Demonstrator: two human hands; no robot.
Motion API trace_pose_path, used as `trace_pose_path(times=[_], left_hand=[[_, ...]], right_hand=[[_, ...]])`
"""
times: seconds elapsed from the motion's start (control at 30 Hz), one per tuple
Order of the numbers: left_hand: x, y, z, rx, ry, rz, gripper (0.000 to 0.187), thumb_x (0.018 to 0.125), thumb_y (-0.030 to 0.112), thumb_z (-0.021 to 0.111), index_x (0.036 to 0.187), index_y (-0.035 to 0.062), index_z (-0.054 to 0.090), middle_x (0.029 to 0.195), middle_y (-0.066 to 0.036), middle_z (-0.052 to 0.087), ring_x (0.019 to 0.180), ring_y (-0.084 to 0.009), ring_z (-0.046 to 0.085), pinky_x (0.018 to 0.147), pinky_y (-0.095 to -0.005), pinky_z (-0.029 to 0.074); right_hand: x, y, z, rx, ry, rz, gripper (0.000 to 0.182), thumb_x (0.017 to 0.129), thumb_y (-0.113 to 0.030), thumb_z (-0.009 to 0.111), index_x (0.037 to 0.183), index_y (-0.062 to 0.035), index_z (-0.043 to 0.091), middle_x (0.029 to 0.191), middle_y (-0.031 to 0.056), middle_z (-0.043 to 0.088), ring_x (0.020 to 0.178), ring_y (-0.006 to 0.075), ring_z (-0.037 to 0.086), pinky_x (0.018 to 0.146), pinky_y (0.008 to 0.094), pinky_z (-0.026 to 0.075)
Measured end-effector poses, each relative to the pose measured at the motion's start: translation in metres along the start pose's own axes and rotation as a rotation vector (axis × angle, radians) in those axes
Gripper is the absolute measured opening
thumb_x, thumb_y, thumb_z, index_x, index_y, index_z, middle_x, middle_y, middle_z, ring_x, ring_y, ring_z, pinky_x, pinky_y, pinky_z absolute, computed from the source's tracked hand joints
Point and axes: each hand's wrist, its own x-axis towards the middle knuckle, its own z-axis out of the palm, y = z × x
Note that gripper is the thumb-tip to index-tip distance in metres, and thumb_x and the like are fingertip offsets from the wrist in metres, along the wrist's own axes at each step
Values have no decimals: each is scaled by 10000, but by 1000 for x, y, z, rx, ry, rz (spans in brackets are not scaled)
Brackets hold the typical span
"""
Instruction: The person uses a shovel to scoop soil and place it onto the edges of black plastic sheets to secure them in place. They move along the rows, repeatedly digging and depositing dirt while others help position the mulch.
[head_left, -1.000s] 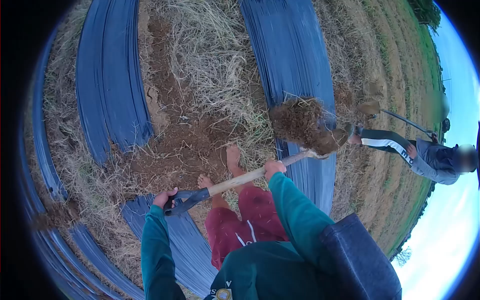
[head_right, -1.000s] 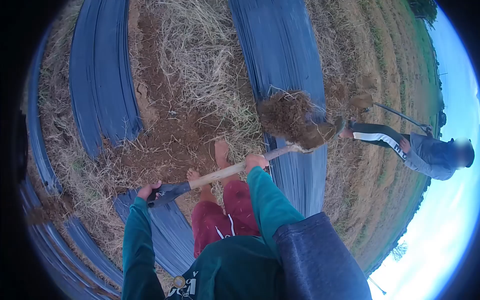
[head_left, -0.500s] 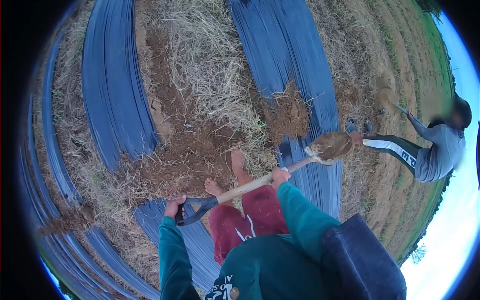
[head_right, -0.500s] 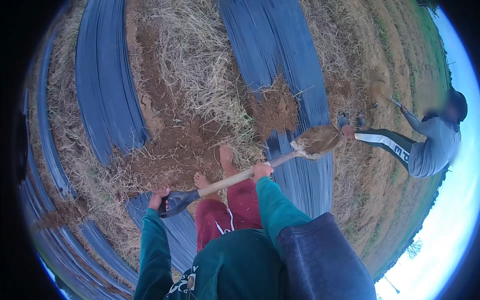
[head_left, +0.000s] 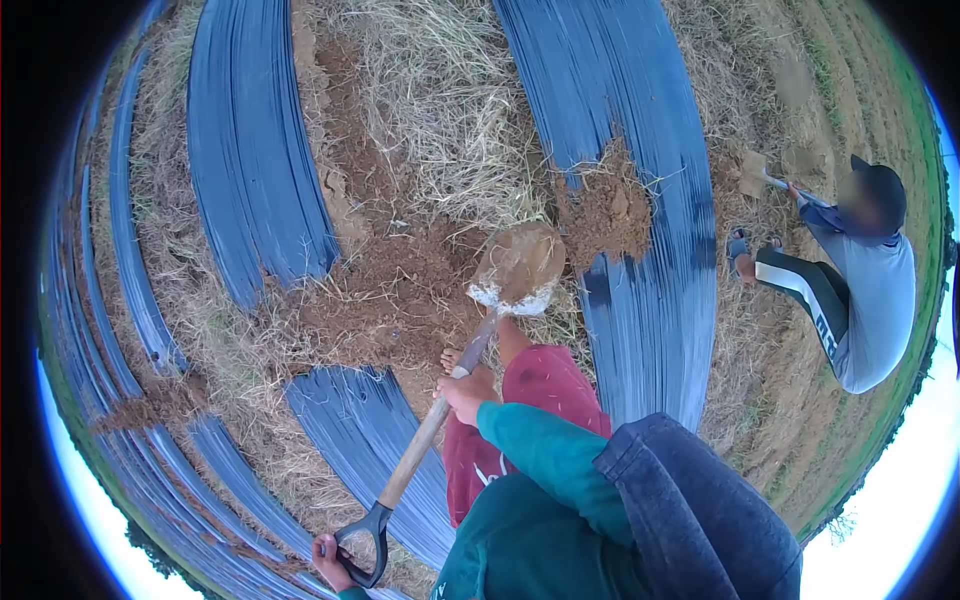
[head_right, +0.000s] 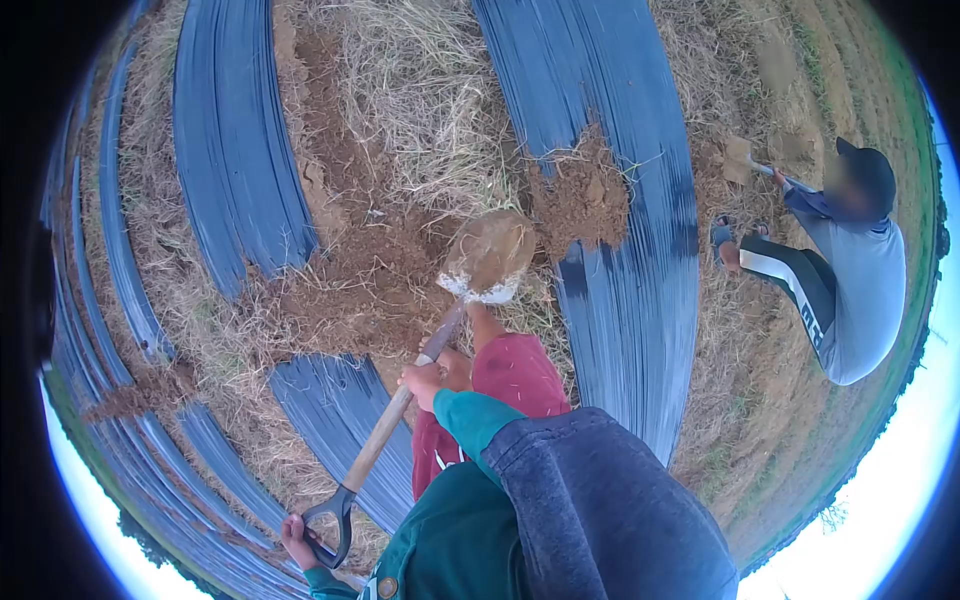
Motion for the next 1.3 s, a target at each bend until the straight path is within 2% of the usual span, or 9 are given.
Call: trace_pose_path(times=[0.1, 0.2, 0.3, 0.43, 0.6, 0.7, 1.0, 1.2, 1.3], left_hand=[[-56, 94, -14, 75, 103, 225, 252, 908, 289, 707, 904, 87, 556, 605, 17, 476, 494, -128, 494, 444, -279, 394], [-85, 144, -19, 268, 203, 597, 590, 839, 305, 768, 1241, -58, 533, 1092, -173, 651, 622, -286, 576, 615, -497, 535], [-131, 182, 61, 439, 200, 1036, 335, 824, 298, 785, 895, 68, 553, 669, -3, 495, 607, -174, 523, 559, -323, 409], [-112, 168, 132, 852, -182, 1442, 387, 721, 235, 851, 885, 59, 548, 701, -95, 543, 647, -307, 551, 609, -433, 391], [-103, 133, 126, 604, -51, 1374, 330, 747, 223, 829, 869, 76, 559, 696, -97, 554, 620, -320, 551, 590, -428, 408], [-108, 89, 115, 515, -108, 1315, 302, 755, 208, 819, 865, 86, 566, 688, -112, 566, 607, -317, 559, 579, -422, 424], [-120, 6, 114, 360, -168, 1381, 247, 778, 185, 795, 791, 41, 595, 704, -125, 614, 625, -309, 585, 623, -413, 465], [-129, -6, 133, 371, -185, 1416, 250, 778, 207, 795, 796, 39, 610, 710, -142, 639, 659, -344, 616, 643, -440, 473], [-142, -15, 132, 413, -173, 1393, 256, 778, 233, 794, 809, 50, 618, 728, -141, 648, 687, -354, 623, 644, -455, 473]], right_hand=[[-37, -17, 51, 215, -190, 247, 157, 958, -106, 578, 1015, 16, 496, 801, 103, 606, 673, 227, 651, 620, 380, 586], [-69, -61, 68, 81, -530, 296, 231, 991, -207, 547, 1073, 1, 492, 823, 137, 630, 677, 238, 669, 590, 395, 580], [-76, -75, 30, -403, -649, -68, 284, 1021, -295, 488, 1012, -19, 556, 822, 126, 661, 659, 209, 672, 551, 362, 557], [4, -63, -143, -353, -401, -265, 93, 914, -103, 617, 967, -30, 594, 736, 82, 659, 575, 171, 637, 519, 321, 517], [-82, -87, -410, -249, 618, -395, 78, 932, -68, 512, 1003, -56, 544, 754, 86, 635, 557, 177, 621, 457, 320, 506], [-149, -28, -518, -88, 755, -381, 121, 942, -96, 484, 1037, -57, 548, 764, 90, 642, 554, 186, 621, 470, 337, 523], [-201, 268, -522, 64, 598, -117, 89, 900, -122, 541, 946, -76, 602, 735, 106, 650, 578, 248, 635, 481, 389, 505], [-170, 325, -520, -1187, 267, -566, 98, 825, -147, 630, 791, -80, 694, 787, 145, 705, 692, 310, 694, 632, 411, 561], [-221, 251, -501, -399, 382, -239, 102, 897, -131, 597, 883, -49, 657, 757, 115, 689, 630, 242, 681, 535, 379, 543]])
